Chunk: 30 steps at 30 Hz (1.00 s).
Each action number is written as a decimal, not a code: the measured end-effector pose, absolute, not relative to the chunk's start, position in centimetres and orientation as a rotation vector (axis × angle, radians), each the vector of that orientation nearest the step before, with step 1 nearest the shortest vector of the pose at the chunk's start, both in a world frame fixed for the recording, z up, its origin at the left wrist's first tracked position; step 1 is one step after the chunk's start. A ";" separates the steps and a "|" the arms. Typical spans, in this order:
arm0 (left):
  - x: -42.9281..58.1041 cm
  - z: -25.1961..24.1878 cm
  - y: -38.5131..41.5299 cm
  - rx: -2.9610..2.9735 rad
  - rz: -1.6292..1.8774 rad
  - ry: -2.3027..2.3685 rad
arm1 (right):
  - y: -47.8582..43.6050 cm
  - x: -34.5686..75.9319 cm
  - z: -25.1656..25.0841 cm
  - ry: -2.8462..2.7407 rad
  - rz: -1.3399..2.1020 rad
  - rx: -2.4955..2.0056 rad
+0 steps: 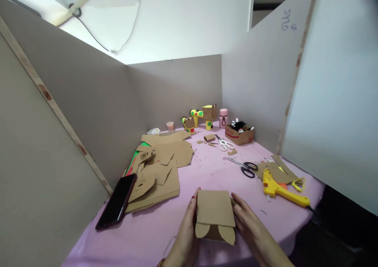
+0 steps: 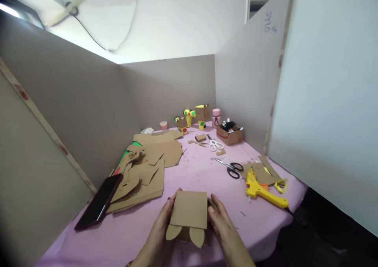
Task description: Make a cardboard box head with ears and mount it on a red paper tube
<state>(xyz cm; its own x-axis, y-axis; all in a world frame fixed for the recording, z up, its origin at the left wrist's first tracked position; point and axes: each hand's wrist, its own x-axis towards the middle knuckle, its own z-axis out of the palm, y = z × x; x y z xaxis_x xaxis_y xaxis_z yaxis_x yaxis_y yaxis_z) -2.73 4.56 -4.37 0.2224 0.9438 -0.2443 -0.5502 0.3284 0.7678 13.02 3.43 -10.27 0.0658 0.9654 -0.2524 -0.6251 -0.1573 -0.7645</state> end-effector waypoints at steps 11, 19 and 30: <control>-2.7 -5.0 4.6 0.626 1.153 0.744 | 2.6 12.1 -6.3 -0.621 1.460 -1.052; -3.0 -4.2 4.6 0.767 1.010 0.817 | 2.5 11.7 -4.2 -0.651 1.449 -1.159; -3.2 -3.4 4.7 0.836 0.964 0.841 | 2.7 11.2 -3.4 -0.671 1.382 -1.155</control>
<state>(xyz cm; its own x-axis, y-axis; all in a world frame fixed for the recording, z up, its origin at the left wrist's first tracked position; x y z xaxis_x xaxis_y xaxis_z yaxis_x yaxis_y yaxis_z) -3.25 4.72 -3.41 0.3290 0.9185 -0.2194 -0.3419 0.3324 0.8790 11.21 2.68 -3.43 0.1417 0.9571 -0.2529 -0.3933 -0.1801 -0.9016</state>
